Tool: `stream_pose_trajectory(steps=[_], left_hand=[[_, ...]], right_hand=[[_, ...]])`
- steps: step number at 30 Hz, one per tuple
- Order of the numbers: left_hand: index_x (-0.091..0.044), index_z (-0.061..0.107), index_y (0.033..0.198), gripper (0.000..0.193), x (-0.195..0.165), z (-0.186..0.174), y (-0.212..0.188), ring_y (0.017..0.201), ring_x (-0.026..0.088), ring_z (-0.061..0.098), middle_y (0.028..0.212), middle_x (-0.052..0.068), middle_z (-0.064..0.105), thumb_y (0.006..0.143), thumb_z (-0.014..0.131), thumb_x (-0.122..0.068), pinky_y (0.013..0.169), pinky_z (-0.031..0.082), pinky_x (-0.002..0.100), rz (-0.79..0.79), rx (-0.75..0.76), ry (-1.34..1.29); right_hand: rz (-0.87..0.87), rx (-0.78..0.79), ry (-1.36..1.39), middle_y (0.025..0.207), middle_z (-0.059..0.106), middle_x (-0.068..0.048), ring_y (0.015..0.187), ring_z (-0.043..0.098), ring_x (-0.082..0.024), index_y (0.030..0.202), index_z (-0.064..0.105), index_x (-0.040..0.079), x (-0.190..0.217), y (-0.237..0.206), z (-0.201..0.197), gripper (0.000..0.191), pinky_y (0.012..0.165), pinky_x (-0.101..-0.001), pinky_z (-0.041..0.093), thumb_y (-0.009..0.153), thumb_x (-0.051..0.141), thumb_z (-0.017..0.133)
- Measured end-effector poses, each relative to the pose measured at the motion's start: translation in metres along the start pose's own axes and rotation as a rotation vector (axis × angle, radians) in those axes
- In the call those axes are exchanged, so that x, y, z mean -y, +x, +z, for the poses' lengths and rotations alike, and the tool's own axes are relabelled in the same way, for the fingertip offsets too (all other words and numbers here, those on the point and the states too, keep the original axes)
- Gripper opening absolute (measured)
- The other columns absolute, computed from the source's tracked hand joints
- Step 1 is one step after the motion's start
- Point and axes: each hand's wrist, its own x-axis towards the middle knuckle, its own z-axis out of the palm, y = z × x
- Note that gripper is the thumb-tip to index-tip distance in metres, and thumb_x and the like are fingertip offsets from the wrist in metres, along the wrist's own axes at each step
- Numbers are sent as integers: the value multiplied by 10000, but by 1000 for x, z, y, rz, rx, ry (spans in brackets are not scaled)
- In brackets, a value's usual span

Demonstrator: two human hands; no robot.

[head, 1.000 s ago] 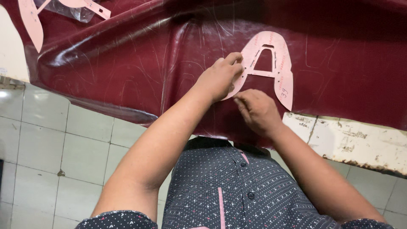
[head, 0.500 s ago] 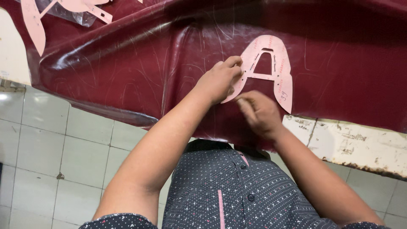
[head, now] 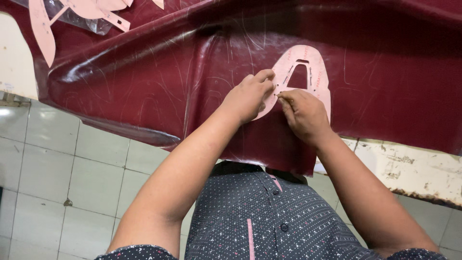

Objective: The person arranges pink paper shoe pattern templates on a maroon leather sheet, aligns each template, and traces around it with a marking pen. They reposition templates across the material and pick up a glue bottle near the end.

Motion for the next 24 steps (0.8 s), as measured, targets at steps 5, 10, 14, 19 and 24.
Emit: stream_pose_trajectory(steps=[5, 10, 14, 19, 24], left_hand=[[-117, 650, 1193, 450, -4, -2, -1, 1141, 294, 599, 1458, 0, 468, 760, 749, -42, 948, 543, 402, 3, 19, 40], [-106, 648, 1203, 425, -8, -3, -4, 1127, 290, 602, 1451, 0, 477, 789, 717, -38, 931, 551, 406, -1, 10, 66], [-100, 657, 1194, 342, -8, -1, -4, 1131, 286, 600, 1458, 15, 488, 852, 660, -72, 918, 559, 406, 18, -33, 87], [-86, 663, 1145, 241, -10, 12, -3, 1244, 286, 556, 1449, 37, 516, 941, 595, -194, 978, 514, 456, 53, -52, 262], [-41, 648, 1169, 295, -11, 29, 6, 1369, 278, 501, 1447, 106, 514, 913, 554, -154, 1149, 358, 534, 179, -196, 398]], right_hand=[[246, -35, 156, 1037, 752, -132, 920, 753, -265, 1120, 731, 43, -8, 11, -8, 176, 817, -353, 586, 1040, 166, 635], [166, -51, 108, 1022, 743, -145, 900, 738, -288, 1102, 738, 40, -7, 15, -9, 155, 799, -361, 574, 1030, 155, 663], [72, -54, -5, 1009, 738, -145, 903, 719, -312, 1097, 738, 43, -5, 13, -5, 133, 802, -378, 566, 1030, 141, 678], [139, 0, 11, 1001, 736, -155, 884, 722, -314, 1084, 735, 43, -10, 22, -8, 166, 789, -384, 565, 1014, 183, 678], [247, 10, 63, 1015, 746, -143, 891, 738, -298, 1074, 743, 59, -19, 29, -19, 183, 790, -378, 574, 1036, 202, 635]])
